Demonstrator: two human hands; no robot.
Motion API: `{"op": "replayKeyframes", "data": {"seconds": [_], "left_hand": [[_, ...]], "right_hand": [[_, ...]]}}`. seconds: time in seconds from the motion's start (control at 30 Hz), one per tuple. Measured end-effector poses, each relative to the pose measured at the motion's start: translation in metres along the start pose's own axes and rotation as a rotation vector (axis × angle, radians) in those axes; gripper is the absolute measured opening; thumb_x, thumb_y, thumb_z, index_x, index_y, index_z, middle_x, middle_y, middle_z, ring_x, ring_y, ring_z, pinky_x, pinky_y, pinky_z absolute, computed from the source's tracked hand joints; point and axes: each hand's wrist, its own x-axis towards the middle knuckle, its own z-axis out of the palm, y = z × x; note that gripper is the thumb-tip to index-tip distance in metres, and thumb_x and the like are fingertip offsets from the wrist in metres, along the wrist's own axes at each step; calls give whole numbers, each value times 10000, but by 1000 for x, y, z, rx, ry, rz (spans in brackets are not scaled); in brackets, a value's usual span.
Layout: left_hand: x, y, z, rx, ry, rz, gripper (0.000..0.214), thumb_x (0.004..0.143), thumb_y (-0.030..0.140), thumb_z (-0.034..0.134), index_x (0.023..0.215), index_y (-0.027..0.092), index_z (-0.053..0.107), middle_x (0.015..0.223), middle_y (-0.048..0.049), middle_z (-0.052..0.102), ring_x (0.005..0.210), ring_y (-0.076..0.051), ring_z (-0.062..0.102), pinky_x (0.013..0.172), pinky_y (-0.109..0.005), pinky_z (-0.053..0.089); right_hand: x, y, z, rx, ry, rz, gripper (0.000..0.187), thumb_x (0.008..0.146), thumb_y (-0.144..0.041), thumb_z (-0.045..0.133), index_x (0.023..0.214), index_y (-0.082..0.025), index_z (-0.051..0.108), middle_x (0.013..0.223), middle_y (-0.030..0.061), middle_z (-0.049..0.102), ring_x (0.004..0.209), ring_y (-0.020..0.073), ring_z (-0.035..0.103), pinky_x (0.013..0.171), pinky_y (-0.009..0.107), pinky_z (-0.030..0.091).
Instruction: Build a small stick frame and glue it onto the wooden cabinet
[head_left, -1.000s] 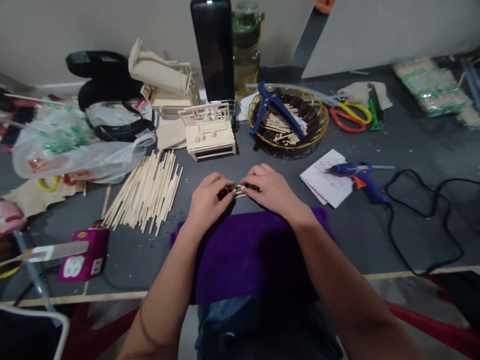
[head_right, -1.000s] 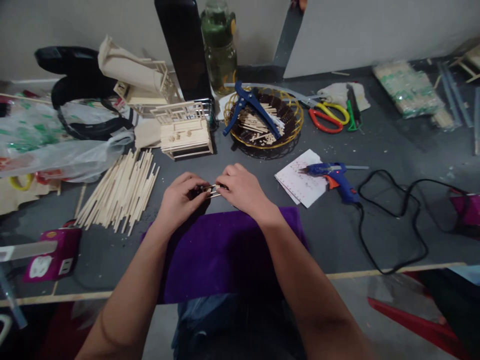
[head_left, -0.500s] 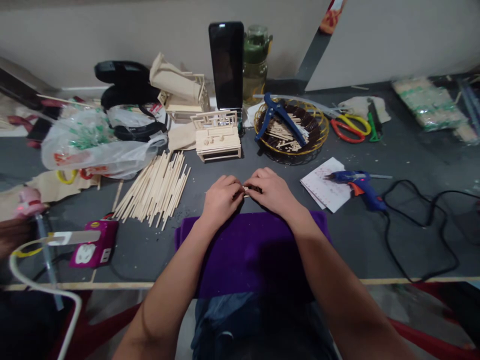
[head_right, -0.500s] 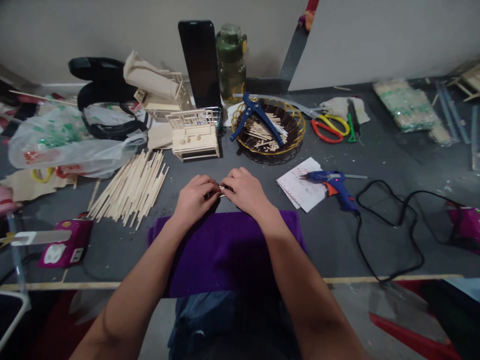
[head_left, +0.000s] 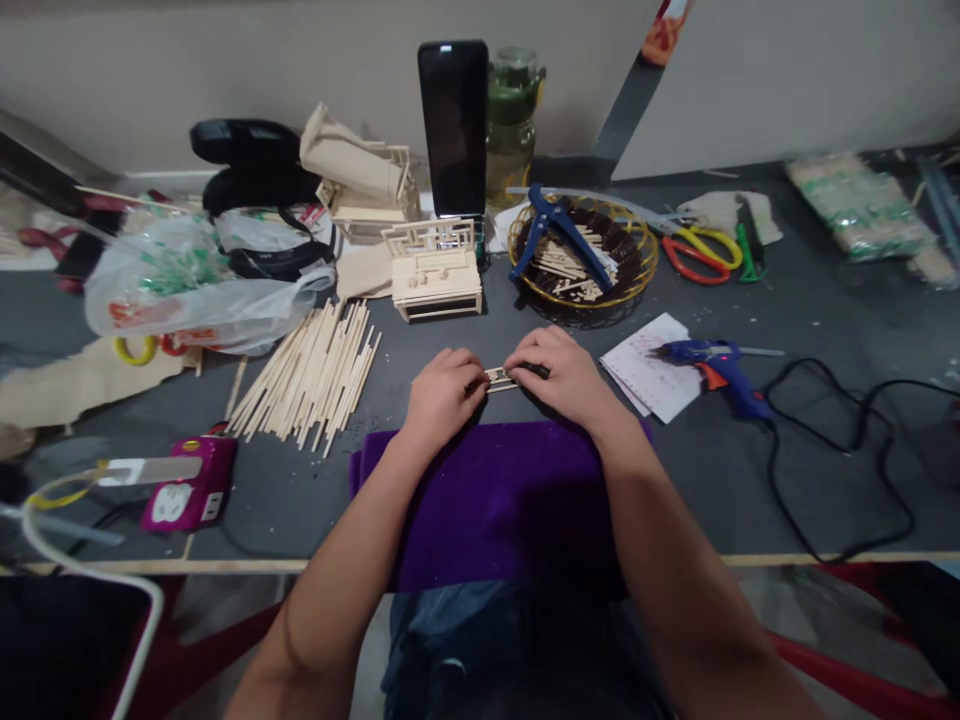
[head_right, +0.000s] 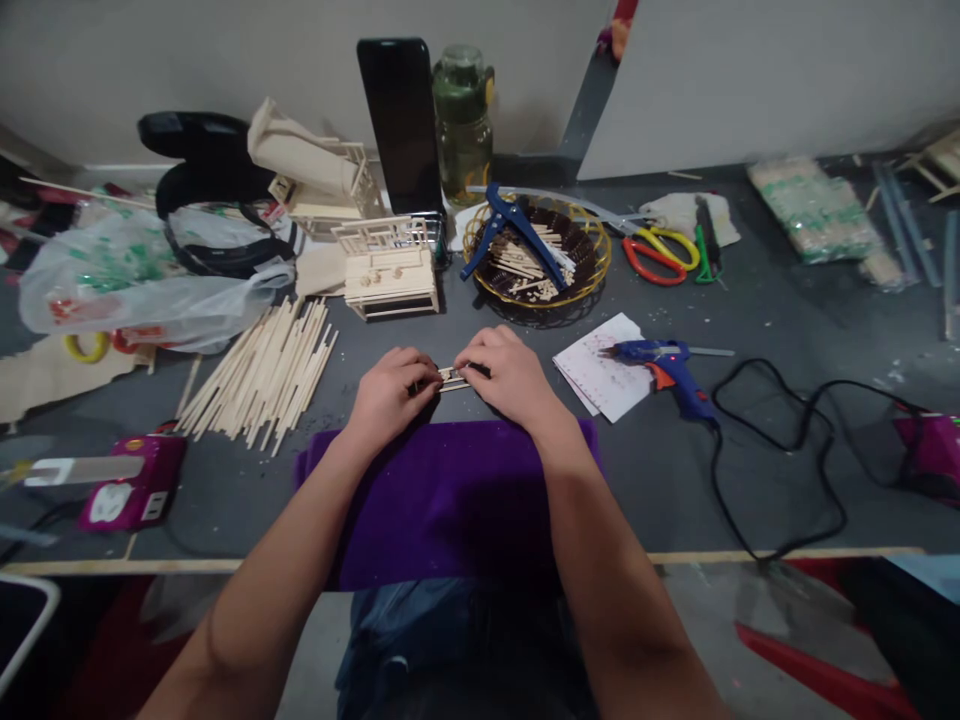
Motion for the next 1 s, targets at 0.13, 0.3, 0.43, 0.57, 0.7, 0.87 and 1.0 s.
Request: {"op": "replayKeyframes", "data": {"seconds": [0.13, 0.3, 0.43, 0.57, 0.7, 0.87, 1.0], "left_hand": [[0, 0, 0, 1, 6, 1, 118, 867, 178, 589, 780, 188, 668, 879, -31, 673, 845, -189, 562, 733, -310, 443], [0, 0, 0, 3, 6, -3, 124, 867, 180, 587, 772, 192, 665, 888, -30, 672, 850, -188, 557, 733, -309, 439], [0, 1, 0, 5, -4, -11, 121, 871, 187, 586, 780, 194, 665, 882, -28, 670, 843, -186, 553, 724, -310, 436], [0, 1, 0, 10, -10, -12, 133, 878, 199, 580, 777, 191, 667, 879, -31, 667, 833, -187, 546, 714, -313, 433], [1, 1, 0, 6, -15, -12, 115, 867, 193, 595, 781, 192, 672, 868, -28, 666, 832, -188, 547, 712, -311, 429], [1, 0, 1, 7, -7, -12, 114, 867, 195, 598, 780, 191, 672, 870, -25, 665, 836, -186, 551, 715, -310, 433], [1, 1, 1, 20, -11, -13, 116, 867, 192, 594, 779, 188, 669, 875, -29, 665, 833, -188, 549, 714, -313, 436]], "right_hand": [[2, 0, 8, -49, -49, -30, 142, 862, -175, 610, 871, -234, 738, 872, 46, 633, 865, 202, 521, 750, 329, 418], [2, 2, 11, -63, -84, -34, 148, 874, -193, 603, 875, -233, 745, 861, 49, 643, 847, 202, 512, 741, 330, 410], [0, 3, 2, -17, -39, 15, 154, 861, -160, 587, 869, -222, 728, 858, 40, 658, 848, 197, 534, 763, 329, 421], [-3, 3, -5, -26, -29, 56, 154, 827, -134, 585, 844, -206, 720, 832, 41, 655, 845, 203, 544, 765, 333, 423], [-2, 2, -3, -58, -76, 45, 170, 830, -145, 572, 825, -223, 723, 825, 39, 657, 832, 205, 534, 745, 332, 414], [-2, 4, -2, -38, -75, 49, 166, 839, -157, 568, 837, -230, 717, 821, 35, 652, 830, 204, 535, 747, 335, 415], [-1, 1, -1, -13, -16, 44, 134, 839, -187, 593, 890, -239, 705, 848, 36, 637, 858, 210, 531, 779, 347, 418]]}}
